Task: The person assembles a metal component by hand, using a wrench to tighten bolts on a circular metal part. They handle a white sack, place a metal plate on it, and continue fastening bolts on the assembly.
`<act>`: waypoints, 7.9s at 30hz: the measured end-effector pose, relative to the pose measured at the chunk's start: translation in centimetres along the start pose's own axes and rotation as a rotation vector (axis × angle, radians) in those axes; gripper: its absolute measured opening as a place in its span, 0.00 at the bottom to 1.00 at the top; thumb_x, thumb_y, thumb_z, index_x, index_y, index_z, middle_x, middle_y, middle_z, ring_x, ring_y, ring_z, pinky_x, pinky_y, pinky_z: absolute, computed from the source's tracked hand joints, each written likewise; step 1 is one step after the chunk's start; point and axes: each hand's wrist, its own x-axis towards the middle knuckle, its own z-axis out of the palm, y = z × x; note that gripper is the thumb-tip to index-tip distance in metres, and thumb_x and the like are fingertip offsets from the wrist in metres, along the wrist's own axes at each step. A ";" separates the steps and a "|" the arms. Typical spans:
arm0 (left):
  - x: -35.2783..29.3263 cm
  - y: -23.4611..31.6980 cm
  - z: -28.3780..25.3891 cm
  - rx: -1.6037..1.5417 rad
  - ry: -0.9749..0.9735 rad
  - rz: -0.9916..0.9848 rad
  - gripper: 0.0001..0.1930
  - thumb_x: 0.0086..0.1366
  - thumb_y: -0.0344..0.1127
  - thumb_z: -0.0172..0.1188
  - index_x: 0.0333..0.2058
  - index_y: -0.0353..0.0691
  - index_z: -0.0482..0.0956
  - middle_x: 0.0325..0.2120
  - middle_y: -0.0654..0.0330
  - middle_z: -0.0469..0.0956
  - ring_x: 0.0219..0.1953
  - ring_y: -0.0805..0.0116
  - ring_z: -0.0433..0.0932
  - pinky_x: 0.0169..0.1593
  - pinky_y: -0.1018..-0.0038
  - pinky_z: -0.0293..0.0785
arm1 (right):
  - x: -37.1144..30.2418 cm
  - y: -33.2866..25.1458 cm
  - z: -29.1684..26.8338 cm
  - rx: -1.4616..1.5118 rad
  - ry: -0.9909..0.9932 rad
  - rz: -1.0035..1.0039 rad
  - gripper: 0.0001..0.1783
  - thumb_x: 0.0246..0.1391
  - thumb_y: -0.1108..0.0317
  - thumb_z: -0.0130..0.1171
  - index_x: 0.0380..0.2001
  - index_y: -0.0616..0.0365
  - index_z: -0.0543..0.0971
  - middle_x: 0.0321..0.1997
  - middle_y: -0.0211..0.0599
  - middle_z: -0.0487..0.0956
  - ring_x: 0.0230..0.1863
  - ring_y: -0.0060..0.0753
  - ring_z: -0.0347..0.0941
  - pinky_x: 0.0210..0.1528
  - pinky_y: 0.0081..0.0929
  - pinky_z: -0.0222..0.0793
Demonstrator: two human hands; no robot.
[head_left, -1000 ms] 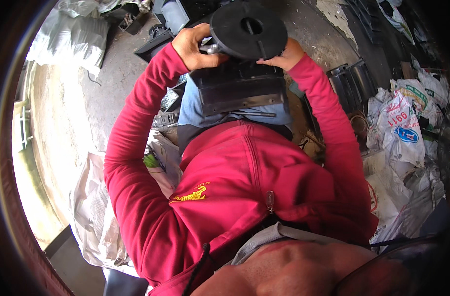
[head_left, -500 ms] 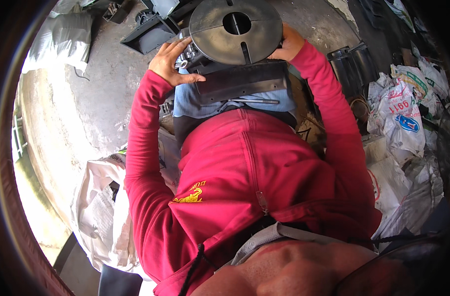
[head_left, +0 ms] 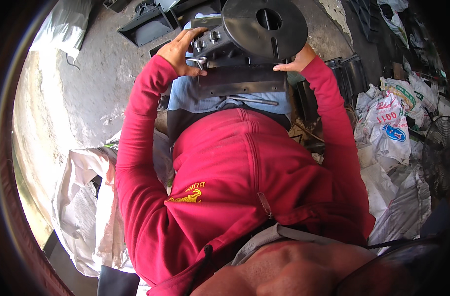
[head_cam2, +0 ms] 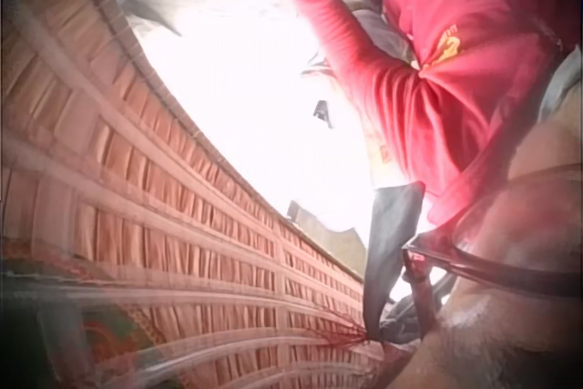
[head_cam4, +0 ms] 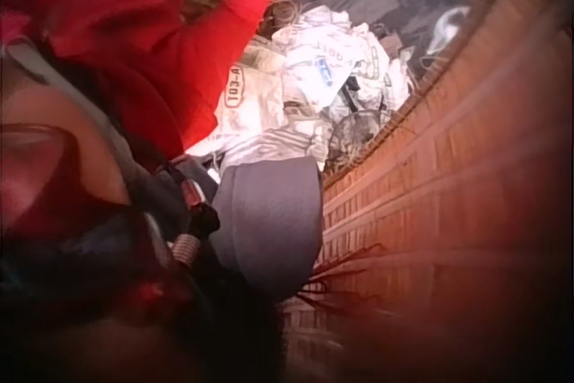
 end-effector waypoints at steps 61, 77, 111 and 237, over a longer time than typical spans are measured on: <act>-12.0 -19.2 1.4 -0.313 0.360 -1.430 0.13 0.60 0.39 0.58 0.42 0.44 0.82 0.33 0.55 0.82 0.35 0.70 0.80 0.40 0.75 0.75 | -1.3 0.5 0.4 -0.378 -0.050 -0.063 0.43 0.35 0.55 0.73 0.55 0.60 0.67 0.54 0.46 0.71 0.57 0.44 0.67 0.58 0.35 0.63; -15.6 -33.0 21.3 0.075 0.006 -1.577 0.26 0.54 0.40 0.60 0.53 0.53 0.69 0.54 0.47 0.67 0.51 0.46 0.73 0.53 0.60 0.72 | -3.1 0.4 -1.0 -0.310 -0.046 0.097 0.36 0.40 0.55 0.69 0.51 0.60 0.69 0.51 0.46 0.72 0.54 0.43 0.68 0.56 0.34 0.64; -5.0 -39.5 23.8 -0.095 -0.343 -1.393 0.48 0.51 0.54 0.65 0.66 0.53 0.46 0.53 0.48 0.71 0.55 0.51 0.71 0.58 0.58 0.66 | -1.7 1.6 -0.4 -0.327 -0.056 0.194 0.22 0.49 0.57 0.59 0.43 0.59 0.72 0.45 0.45 0.73 0.48 0.41 0.70 0.51 0.34 0.65; 0.4 -0.8 -2.5 -0.139 -0.149 -0.221 0.58 0.35 0.51 0.78 0.64 0.49 0.54 0.17 0.59 0.72 0.24 0.64 0.76 0.32 0.71 0.71 | 4.4 -16.2 12.0 1.671 0.065 1.194 0.12 0.55 0.58 0.60 0.39 0.51 0.77 0.13 0.12 0.54 0.13 0.05 0.50 0.16 0.09 0.48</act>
